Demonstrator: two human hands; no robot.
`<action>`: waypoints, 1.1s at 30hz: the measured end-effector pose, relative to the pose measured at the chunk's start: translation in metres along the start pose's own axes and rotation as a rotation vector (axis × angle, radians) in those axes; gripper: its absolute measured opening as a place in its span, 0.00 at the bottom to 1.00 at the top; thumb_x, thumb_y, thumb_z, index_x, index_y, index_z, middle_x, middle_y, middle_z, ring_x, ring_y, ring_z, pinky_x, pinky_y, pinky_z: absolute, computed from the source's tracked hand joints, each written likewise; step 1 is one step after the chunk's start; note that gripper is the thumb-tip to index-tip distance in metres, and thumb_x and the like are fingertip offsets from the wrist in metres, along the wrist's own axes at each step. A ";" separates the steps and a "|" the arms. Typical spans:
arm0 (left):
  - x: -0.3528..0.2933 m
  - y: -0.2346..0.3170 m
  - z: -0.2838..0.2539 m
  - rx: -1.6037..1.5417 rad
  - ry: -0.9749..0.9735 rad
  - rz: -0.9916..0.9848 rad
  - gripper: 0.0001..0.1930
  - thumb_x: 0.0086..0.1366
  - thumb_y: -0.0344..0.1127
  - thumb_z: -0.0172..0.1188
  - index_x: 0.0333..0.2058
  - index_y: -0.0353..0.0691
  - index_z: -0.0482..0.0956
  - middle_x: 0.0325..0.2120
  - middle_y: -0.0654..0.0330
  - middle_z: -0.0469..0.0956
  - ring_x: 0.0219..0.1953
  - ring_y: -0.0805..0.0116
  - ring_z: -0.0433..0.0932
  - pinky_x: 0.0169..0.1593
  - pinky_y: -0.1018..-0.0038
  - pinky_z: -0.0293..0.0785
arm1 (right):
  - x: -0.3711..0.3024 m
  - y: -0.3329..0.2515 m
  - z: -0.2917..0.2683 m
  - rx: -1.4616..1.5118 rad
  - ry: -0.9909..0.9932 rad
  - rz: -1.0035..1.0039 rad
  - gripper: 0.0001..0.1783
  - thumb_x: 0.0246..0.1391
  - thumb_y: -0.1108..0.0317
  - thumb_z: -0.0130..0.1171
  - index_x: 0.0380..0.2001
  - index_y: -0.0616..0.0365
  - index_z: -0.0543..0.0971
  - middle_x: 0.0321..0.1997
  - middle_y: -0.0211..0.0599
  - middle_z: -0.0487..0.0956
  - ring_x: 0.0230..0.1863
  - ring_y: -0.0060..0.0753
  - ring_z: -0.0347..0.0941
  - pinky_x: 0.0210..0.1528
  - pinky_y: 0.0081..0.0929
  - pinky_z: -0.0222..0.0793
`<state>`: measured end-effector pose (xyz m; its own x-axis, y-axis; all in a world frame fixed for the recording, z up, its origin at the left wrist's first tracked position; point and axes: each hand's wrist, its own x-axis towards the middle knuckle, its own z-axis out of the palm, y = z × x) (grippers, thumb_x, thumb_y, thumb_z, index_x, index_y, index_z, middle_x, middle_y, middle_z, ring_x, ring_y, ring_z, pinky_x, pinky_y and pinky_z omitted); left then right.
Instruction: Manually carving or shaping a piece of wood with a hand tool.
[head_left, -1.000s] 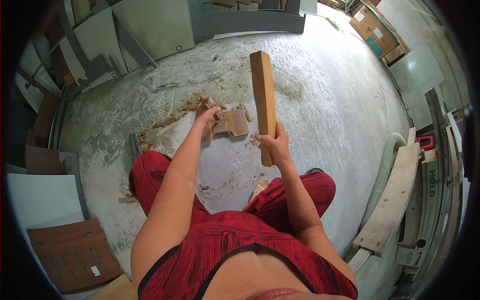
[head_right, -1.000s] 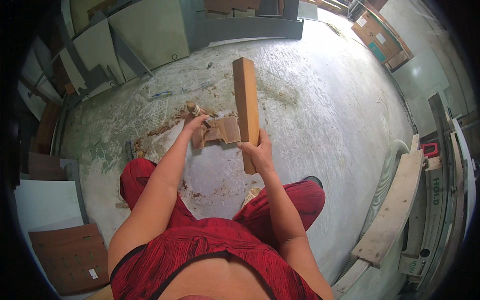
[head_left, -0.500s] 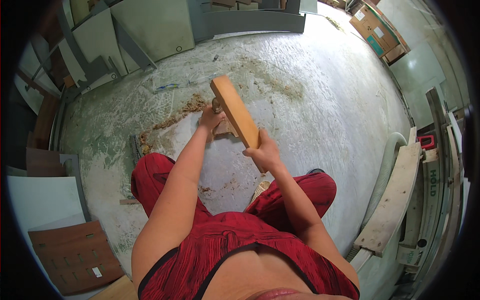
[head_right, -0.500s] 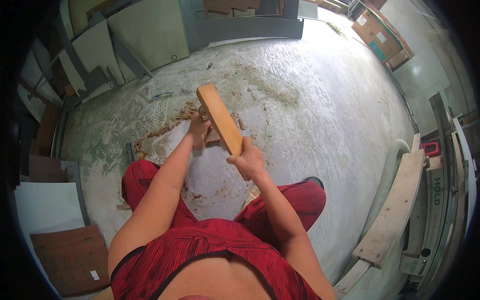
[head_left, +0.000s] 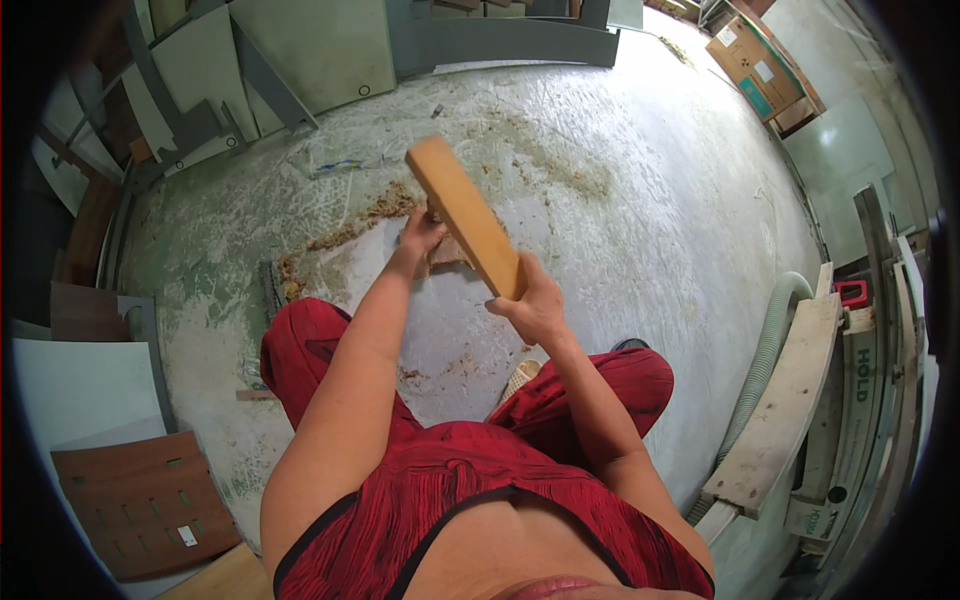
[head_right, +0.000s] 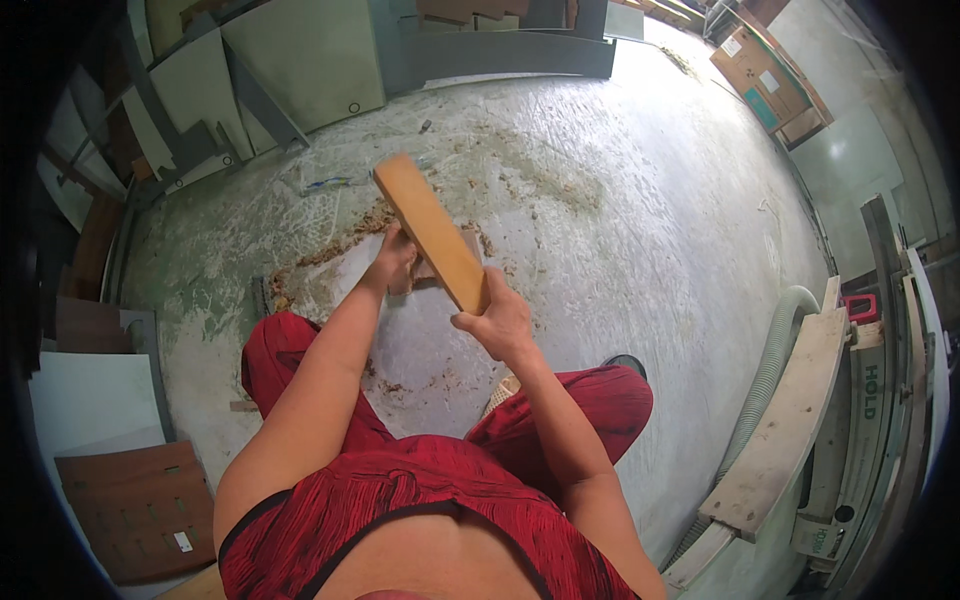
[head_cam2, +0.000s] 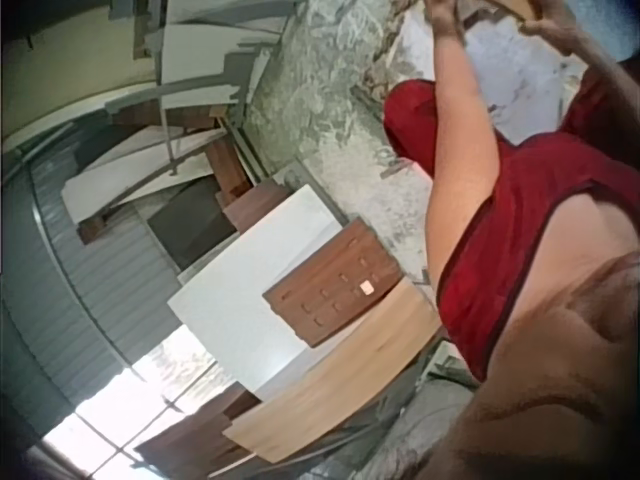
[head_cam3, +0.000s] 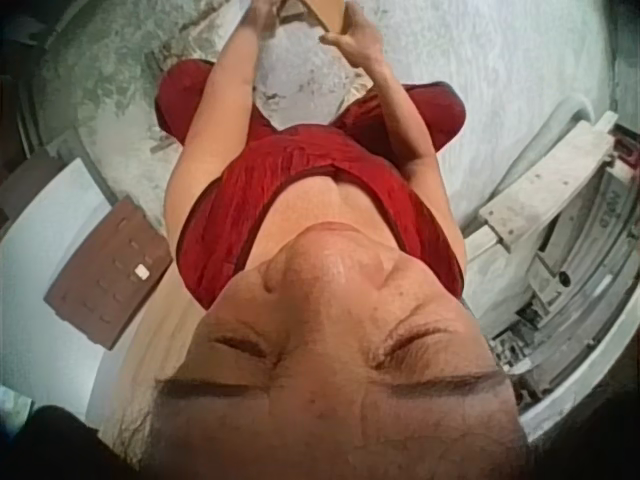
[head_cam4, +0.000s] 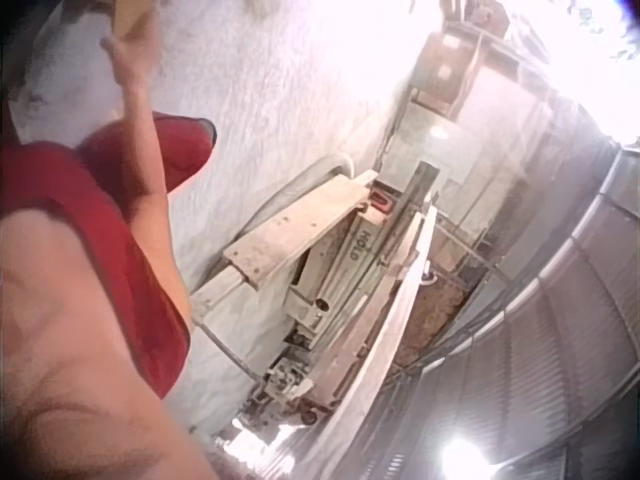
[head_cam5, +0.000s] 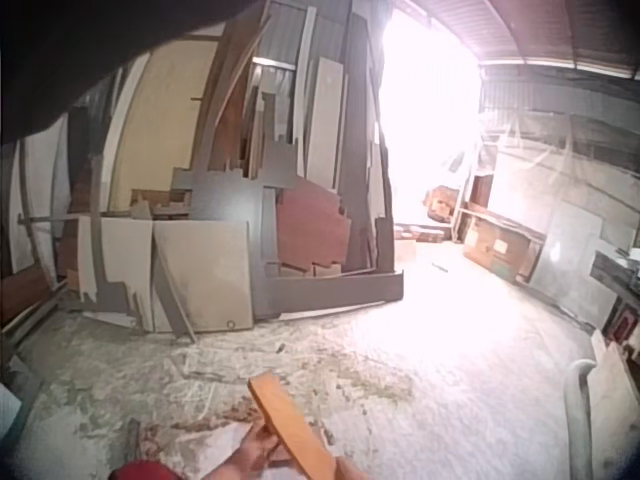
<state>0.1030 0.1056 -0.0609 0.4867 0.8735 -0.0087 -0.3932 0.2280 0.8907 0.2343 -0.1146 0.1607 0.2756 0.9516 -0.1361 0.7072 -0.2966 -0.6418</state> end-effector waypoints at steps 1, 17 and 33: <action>0.006 0.003 -0.013 0.282 0.012 0.052 0.20 0.52 0.33 0.68 0.45 0.39 0.78 0.39 0.60 0.81 0.43 0.66 0.79 0.48 0.68 0.73 | -0.001 -0.006 0.000 0.191 0.086 -0.113 0.40 0.31 0.57 0.69 0.52 0.56 0.67 0.36 0.49 0.78 0.40 0.49 0.78 0.43 0.39 0.71; -0.025 0.078 0.026 0.236 0.348 -0.236 0.10 0.51 0.30 0.65 0.32 0.36 0.78 0.32 0.60 0.81 0.34 0.69 0.80 0.36 0.69 0.76 | 0.013 0.012 -0.003 0.358 0.084 0.067 0.36 0.30 0.60 0.69 0.47 0.60 0.70 0.37 0.47 0.79 0.40 0.44 0.76 0.44 0.35 0.70; 0.007 0.038 0.017 0.757 0.193 -0.130 0.14 0.45 0.38 0.69 0.31 0.40 0.81 0.30 0.57 0.82 0.33 0.62 0.80 0.41 0.66 0.75 | 0.009 -0.001 -0.002 0.505 0.361 -0.214 0.39 0.32 0.61 0.69 0.52 0.56 0.68 0.37 0.42 0.79 0.39 0.40 0.78 0.43 0.34 0.72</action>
<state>0.1044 0.1128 -0.0195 0.3215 0.9348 -0.1509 0.3291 0.0392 0.9435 0.2368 -0.1057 0.1615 0.4263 0.8723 0.2395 0.4024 0.0542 -0.9138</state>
